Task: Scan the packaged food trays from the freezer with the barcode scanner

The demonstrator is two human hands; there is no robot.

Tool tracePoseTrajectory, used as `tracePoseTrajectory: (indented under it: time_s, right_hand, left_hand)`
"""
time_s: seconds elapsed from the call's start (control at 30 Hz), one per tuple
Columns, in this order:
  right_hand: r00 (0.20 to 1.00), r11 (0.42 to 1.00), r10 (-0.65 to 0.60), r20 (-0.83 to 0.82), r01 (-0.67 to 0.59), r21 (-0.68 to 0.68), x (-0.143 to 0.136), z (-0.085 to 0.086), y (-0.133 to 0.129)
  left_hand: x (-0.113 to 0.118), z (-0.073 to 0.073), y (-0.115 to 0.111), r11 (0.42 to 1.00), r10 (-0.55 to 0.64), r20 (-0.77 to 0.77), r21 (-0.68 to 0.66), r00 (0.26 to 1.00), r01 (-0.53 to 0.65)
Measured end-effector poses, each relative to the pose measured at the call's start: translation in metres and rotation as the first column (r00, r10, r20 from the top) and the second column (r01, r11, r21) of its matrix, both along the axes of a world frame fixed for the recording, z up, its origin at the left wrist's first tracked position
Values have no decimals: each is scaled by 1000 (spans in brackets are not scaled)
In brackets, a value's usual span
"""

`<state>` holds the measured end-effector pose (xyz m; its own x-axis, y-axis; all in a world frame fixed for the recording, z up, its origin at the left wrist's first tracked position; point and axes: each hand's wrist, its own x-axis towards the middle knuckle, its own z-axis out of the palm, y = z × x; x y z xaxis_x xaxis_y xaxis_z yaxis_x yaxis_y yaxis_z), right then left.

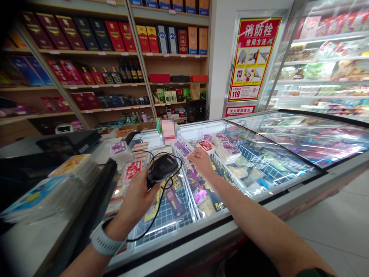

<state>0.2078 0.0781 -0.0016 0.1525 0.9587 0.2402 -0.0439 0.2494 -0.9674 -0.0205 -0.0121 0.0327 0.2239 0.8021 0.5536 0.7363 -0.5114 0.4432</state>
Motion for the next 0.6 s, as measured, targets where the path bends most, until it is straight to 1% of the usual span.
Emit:
tracePoseTrajectory:
  time_s: [0.23, 0.43, 0.6]
  right_hand:
    - [1000, 1000, 8, -6, -8, 13, 0, -1, 0]
    - [1000, 1000, 10, 17, -10, 11, 1, -1, -1]
    - [999, 1000, 8, 52, -7, -4, 3, -2, 2]
  left_hand:
    - [0, -3, 0, 1000, 11, -38, -2, 999, -11]
    - [0, -2, 1, 1000, -11, -37, -4, 999, 11]
    - [1, -1, 1, 1000, -4, -42, 7, 999, 5]
